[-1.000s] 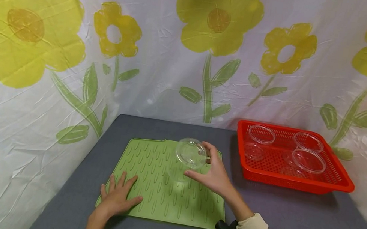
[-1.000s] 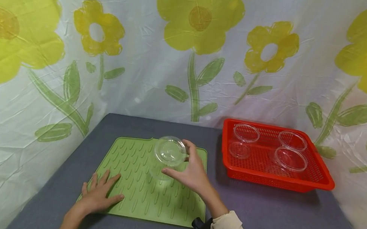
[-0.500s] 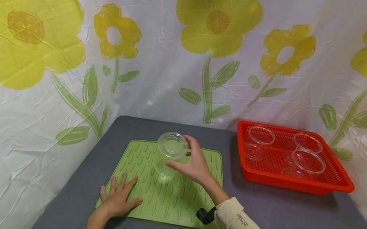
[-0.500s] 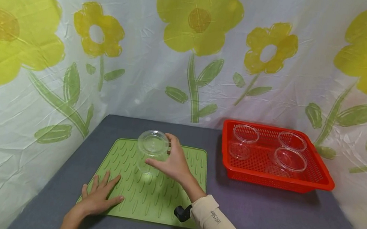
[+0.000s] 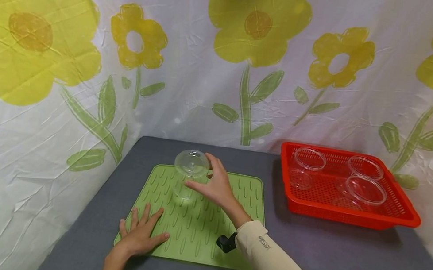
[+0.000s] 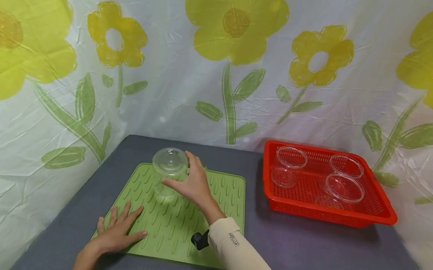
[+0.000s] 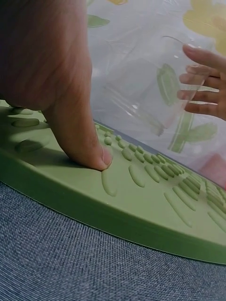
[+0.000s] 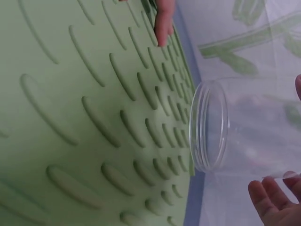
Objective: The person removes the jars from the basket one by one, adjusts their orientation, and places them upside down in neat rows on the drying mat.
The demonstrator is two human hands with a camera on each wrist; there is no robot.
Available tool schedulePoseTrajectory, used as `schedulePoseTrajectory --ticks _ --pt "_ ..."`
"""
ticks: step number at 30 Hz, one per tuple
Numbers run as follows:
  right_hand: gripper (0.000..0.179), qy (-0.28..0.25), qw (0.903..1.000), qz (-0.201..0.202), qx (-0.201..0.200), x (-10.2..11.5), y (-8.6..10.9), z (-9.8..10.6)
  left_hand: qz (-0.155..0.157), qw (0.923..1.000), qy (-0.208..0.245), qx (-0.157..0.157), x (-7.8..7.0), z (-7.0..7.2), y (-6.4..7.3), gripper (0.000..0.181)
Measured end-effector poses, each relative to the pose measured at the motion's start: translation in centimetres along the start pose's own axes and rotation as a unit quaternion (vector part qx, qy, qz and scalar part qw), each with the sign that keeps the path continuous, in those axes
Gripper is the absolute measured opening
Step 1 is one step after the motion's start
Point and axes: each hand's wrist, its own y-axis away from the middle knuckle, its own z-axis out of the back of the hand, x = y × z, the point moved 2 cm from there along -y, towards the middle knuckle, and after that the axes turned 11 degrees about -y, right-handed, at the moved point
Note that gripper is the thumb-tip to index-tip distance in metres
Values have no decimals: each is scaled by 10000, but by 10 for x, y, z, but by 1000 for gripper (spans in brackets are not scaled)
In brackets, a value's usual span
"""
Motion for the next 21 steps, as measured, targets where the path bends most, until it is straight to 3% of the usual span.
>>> schedulePoseTrajectory --ticks 9,21 --pt "104 135 9993 -337 6 -4 -12 -17 38 10000 -60 55 0 0 1 86" --pt "104 198 9985 -495 141 -3 -22 -37 83 9999 -65 137 -1 1 1 85"
